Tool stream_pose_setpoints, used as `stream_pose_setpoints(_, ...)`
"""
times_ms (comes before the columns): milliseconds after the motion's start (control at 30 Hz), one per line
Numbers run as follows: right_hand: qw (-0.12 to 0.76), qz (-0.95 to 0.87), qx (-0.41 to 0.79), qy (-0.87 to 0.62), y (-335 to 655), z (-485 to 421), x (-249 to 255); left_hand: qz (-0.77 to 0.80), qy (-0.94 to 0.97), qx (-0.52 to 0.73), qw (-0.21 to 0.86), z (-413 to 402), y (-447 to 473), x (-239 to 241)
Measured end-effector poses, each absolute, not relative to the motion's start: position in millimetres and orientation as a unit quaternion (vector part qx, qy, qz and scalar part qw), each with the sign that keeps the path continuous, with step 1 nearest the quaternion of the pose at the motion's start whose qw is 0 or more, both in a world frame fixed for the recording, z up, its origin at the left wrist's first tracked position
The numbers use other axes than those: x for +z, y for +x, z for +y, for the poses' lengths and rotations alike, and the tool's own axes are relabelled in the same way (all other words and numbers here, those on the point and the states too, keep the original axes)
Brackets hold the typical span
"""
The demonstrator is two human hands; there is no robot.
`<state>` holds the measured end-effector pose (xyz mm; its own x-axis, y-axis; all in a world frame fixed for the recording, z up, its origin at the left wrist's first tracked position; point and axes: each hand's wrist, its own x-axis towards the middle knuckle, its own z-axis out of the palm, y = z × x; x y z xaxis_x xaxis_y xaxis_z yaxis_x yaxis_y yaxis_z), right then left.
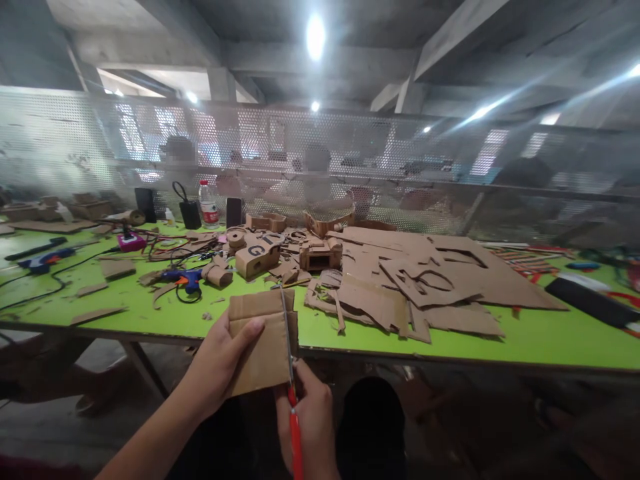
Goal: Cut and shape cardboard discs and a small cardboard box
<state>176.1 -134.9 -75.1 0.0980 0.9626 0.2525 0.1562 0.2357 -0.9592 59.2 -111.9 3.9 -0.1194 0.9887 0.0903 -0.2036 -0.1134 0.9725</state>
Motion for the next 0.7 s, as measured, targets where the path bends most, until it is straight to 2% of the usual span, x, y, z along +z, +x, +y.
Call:
stream_pose_setpoints(100, 0.539, -0.565, 0.329, -0.531, 177, -131, -77, 0.449, 0.414, 0.600, 0.517, -108, 59, 8)
stream_pose_setpoints(200, 0.493, -0.585, 0.280, -0.580, 199, -119, -67, 0.467, 0.376, 0.614, 0.513, -99, 51, 13)
stream_pose_setpoints(267, 0.423, -0.618, 0.207, -0.629, 227, -103, -52, 0.481, 0.355, 0.621, 0.507, -91, 41, 15)
stream_pose_setpoints(467, 0.293, -0.594, 0.041, -0.748, 321, -6, 6, 0.511, 0.329, 0.617, 0.500, -69, 23, 15)
stream_pose_setpoints(700, 0.167, -0.611, -0.026, -0.773, 354, 88, 17, 0.476, 0.300, 0.600, 0.568, -55, 36, 5)
